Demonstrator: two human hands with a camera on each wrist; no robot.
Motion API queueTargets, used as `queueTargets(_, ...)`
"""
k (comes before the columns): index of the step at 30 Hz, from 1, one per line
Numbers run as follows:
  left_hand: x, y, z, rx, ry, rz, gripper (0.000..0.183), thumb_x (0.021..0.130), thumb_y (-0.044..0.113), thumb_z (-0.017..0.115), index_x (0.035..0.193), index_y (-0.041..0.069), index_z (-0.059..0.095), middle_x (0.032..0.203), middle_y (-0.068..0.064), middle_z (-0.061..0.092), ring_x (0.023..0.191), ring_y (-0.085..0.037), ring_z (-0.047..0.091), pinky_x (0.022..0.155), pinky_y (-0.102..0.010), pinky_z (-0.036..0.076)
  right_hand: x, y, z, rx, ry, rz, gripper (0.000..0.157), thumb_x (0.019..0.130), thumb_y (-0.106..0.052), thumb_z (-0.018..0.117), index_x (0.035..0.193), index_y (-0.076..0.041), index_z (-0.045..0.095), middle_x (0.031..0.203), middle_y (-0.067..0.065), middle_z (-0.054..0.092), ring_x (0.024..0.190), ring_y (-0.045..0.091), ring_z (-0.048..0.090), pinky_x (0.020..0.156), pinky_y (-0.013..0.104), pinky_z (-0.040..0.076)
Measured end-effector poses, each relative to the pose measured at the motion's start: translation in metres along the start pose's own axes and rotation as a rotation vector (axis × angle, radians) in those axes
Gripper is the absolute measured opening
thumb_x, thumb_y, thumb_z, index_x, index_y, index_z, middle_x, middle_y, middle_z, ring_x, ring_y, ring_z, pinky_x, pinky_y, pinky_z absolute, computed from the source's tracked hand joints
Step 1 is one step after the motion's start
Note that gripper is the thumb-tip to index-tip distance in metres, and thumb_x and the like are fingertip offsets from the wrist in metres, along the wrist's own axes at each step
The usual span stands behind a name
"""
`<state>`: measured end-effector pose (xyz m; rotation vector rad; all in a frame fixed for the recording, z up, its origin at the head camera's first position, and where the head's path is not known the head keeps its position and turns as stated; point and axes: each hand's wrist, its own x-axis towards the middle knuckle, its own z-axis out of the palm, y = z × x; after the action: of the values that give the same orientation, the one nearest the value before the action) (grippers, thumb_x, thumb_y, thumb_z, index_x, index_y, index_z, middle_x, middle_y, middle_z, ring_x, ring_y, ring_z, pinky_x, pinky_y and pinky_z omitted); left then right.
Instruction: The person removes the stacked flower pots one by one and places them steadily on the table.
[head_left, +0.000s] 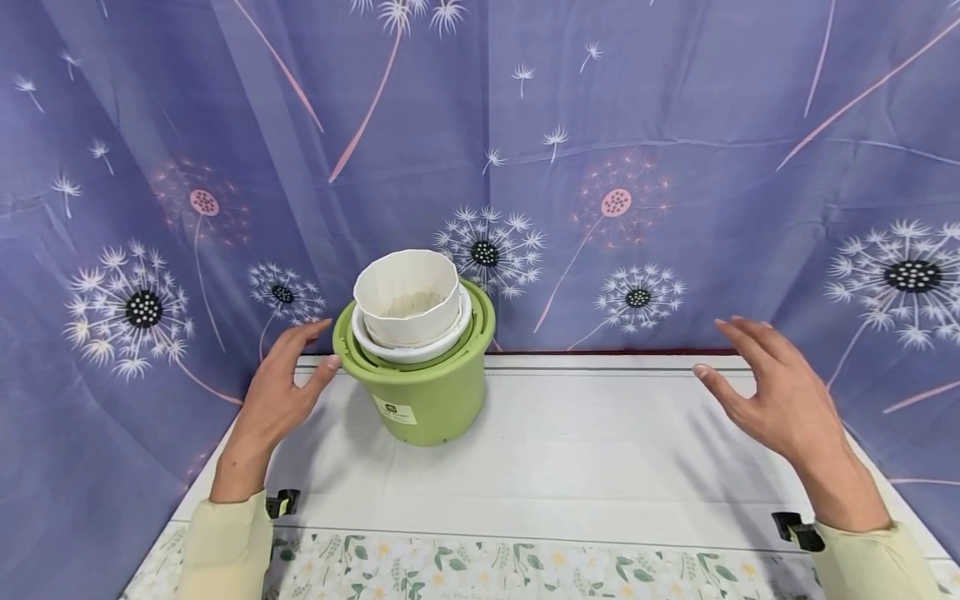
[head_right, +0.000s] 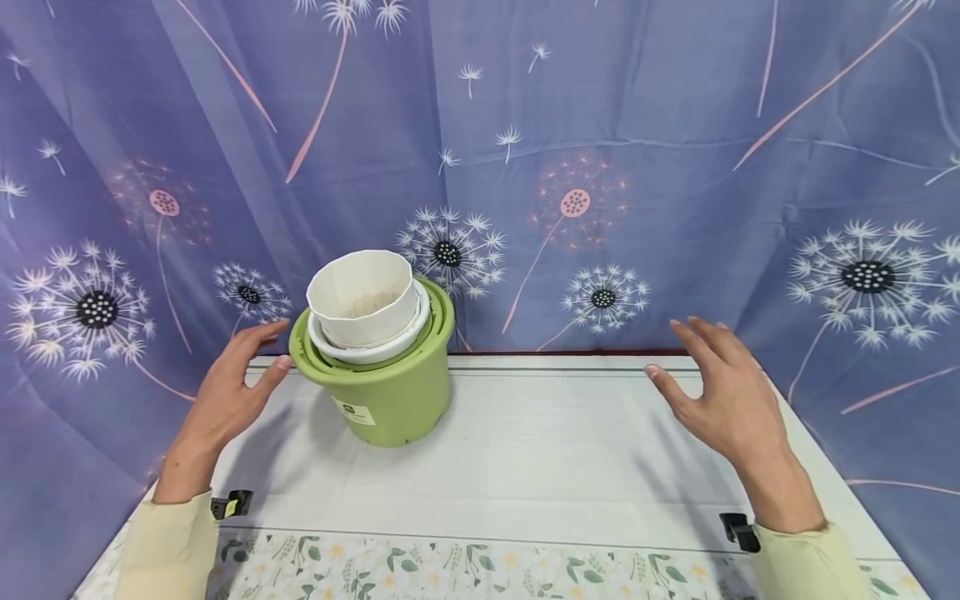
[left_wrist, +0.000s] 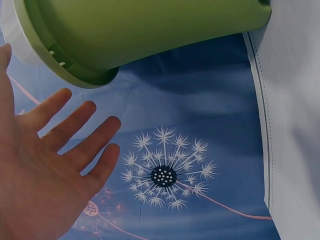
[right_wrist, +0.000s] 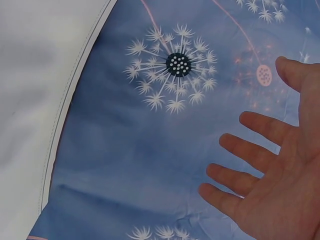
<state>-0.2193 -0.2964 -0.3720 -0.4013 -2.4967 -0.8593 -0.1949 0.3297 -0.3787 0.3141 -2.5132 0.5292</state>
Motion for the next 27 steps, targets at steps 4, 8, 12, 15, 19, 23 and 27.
queueTargets(4,0.001,-0.002,0.0,-0.005,-0.021,0.001,0.061,0.105,0.035,0.069,0.16,0.019,0.05,0.16,-0.012,0.047,0.141,-0.04,0.048,0.11,-0.07,0.037,0.001,-0.005,0.001,0.003,0.006,-0.014,0.073,0.097,-0.038,0.078,0.16,-0.014,0.05,0.16,0.025,0.045,0.148,0.053,0.036,0.109,0.076,0.032)
queueTargets(8,0.002,-0.003,0.002,-0.001,-0.036,0.004,0.062,0.104,0.037,0.07,0.16,0.019,0.049,0.161,-0.011,0.046,0.144,-0.04,0.046,0.112,-0.07,0.036,0.001,-0.01,0.001,0.014,0.014,-0.03,0.072,0.097,-0.036,0.078,0.16,-0.013,0.05,0.16,0.025,0.045,0.15,0.053,0.035,0.112,0.075,0.031)
queueTargets(12,0.001,-0.004,0.004,0.005,-0.03,0.005,0.061,0.104,0.037,0.07,0.16,0.021,0.05,0.161,-0.009,0.046,0.145,-0.04,0.046,0.112,-0.07,0.036,0.002,-0.016,0.001,0.019,0.005,-0.041,0.073,0.097,-0.036,0.078,0.16,-0.013,0.049,0.16,0.025,0.044,0.151,0.053,0.033,0.114,0.074,0.03)
queueTargets(15,0.001,-0.003,0.006,0.005,-0.024,0.014,0.06,0.105,0.036,0.07,0.159,0.02,0.051,0.16,-0.011,0.047,0.146,-0.04,0.045,0.113,-0.069,0.036,0.002,-0.02,0.001,0.022,-0.009,-0.039,0.074,0.098,-0.037,0.078,0.161,-0.014,0.048,0.162,0.023,0.044,0.152,0.052,0.031,0.113,0.075,0.03)
queueTargets(19,0.001,-0.002,0.009,0.011,-0.017,0.034,0.058,0.106,0.035,0.068,0.159,0.018,0.051,0.159,-0.013,0.048,0.144,-0.041,0.047,0.112,-0.068,0.037,0.003,-0.024,0.003,0.019,-0.001,-0.051,0.074,0.097,-0.036,0.079,0.16,-0.014,0.049,0.161,0.02,0.046,0.153,0.05,0.032,0.111,0.075,0.032)
queueTargets(23,0.002,0.001,0.012,0.018,-0.008,0.051,0.058,0.106,0.035,0.068,0.158,0.016,0.052,0.157,-0.015,0.049,0.141,-0.043,0.049,0.11,-0.069,0.037,0.004,-0.026,0.005,0.02,0.013,-0.078,0.073,0.096,-0.035,0.08,0.158,-0.011,0.051,0.159,0.021,0.049,0.153,0.049,0.034,0.111,0.075,0.033)
queueTargets(27,0.002,0.003,0.013,0.007,-0.007,0.065,0.058,0.105,0.033,0.069,0.157,0.013,0.053,0.155,-0.016,0.049,0.14,-0.043,0.049,0.109,-0.069,0.038,0.004,-0.028,0.008,0.025,0.017,-0.092,0.072,0.095,-0.034,0.081,0.157,-0.01,0.053,0.158,0.021,0.05,0.153,0.048,0.034,0.11,0.075,0.034)
